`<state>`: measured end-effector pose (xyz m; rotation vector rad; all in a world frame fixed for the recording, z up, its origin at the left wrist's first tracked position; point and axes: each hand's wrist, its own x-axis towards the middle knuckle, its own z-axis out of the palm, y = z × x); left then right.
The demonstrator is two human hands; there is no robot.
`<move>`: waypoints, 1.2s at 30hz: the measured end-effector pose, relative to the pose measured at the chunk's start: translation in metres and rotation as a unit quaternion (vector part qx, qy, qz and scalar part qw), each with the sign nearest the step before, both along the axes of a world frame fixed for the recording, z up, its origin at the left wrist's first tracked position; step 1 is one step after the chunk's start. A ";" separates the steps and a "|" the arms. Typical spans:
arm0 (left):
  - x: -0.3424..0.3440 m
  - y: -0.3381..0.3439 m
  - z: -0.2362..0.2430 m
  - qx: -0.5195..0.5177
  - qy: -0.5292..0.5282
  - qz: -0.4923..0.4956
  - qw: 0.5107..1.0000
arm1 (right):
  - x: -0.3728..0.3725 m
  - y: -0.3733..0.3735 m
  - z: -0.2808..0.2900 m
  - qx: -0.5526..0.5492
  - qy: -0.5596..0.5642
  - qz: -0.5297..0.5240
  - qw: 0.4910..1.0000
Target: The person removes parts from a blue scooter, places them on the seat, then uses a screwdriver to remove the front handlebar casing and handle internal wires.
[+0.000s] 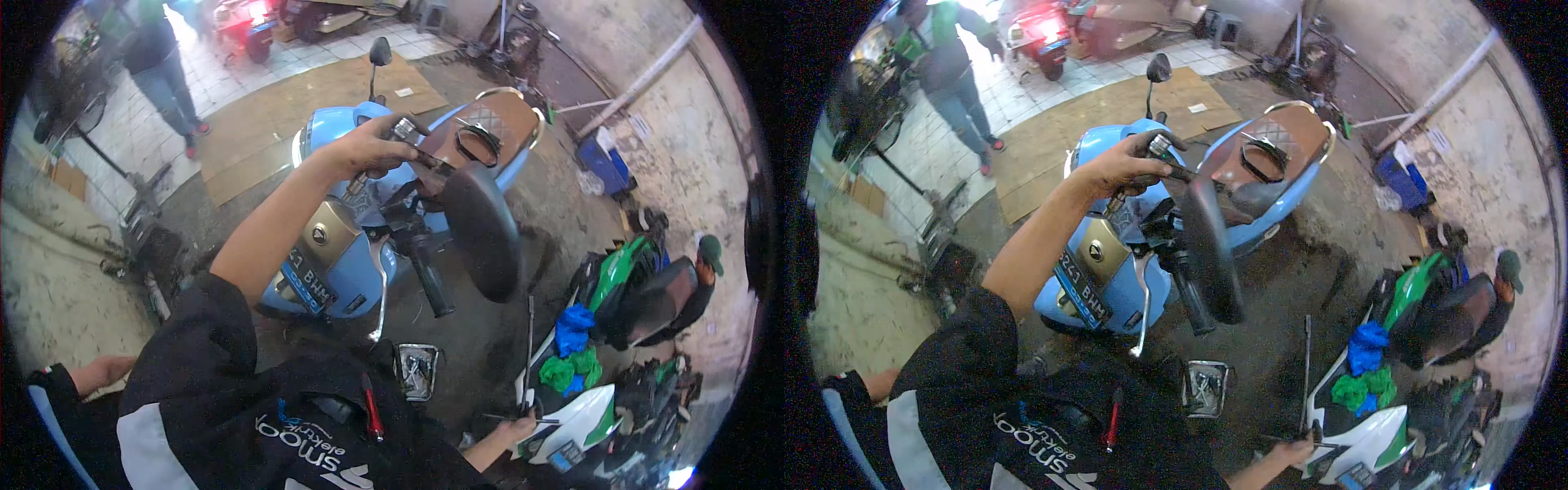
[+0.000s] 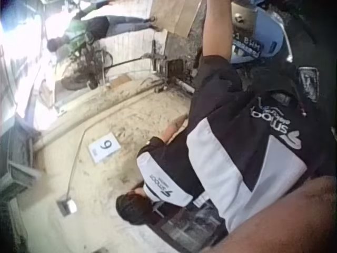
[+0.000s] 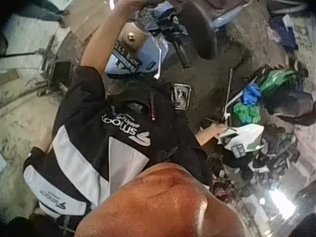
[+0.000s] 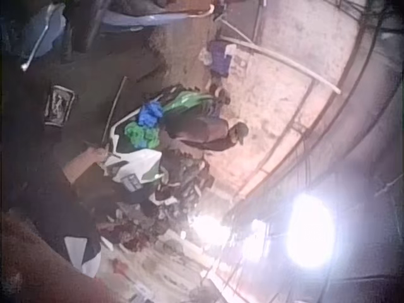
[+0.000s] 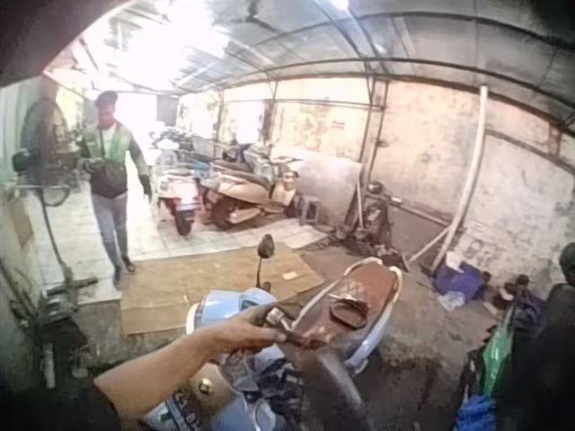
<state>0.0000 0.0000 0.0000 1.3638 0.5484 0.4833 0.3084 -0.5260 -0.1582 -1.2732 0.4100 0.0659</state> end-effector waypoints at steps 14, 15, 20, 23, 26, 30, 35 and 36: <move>0.003 -0.043 0.001 -0.046 -0.086 0.151 0.984 | 0.110 0.090 0.010 0.081 0.076 0.273 0.955; 0.004 -0.043 0.000 -0.046 -0.084 0.150 0.984 | 0.108 0.099 0.004 0.025 0.069 0.304 0.950; 0.015 -0.039 -0.006 -0.015 0.004 0.267 0.964 | 0.085 0.136 -0.035 0.117 0.191 0.371 0.901; 0.020 -0.036 -0.012 0.094 0.061 0.306 0.946 | 0.067 0.150 -0.049 -0.018 0.176 0.324 0.929; 0.009 -0.033 -0.021 0.033 0.081 0.245 0.966 | 0.066 0.155 -0.048 -0.055 0.159 0.300 0.939; 0.005 -0.026 -0.025 0.081 0.047 0.171 0.981 | 0.070 0.169 -0.026 -0.020 0.160 0.299 0.940; 0.007 -0.015 -0.025 0.035 0.074 0.109 0.991 | 0.081 0.215 -0.003 -0.055 0.074 0.308 0.947; 0.007 -0.014 -0.026 0.013 0.094 0.110 0.989 | 0.083 0.225 -0.004 0.011 0.096 0.302 0.948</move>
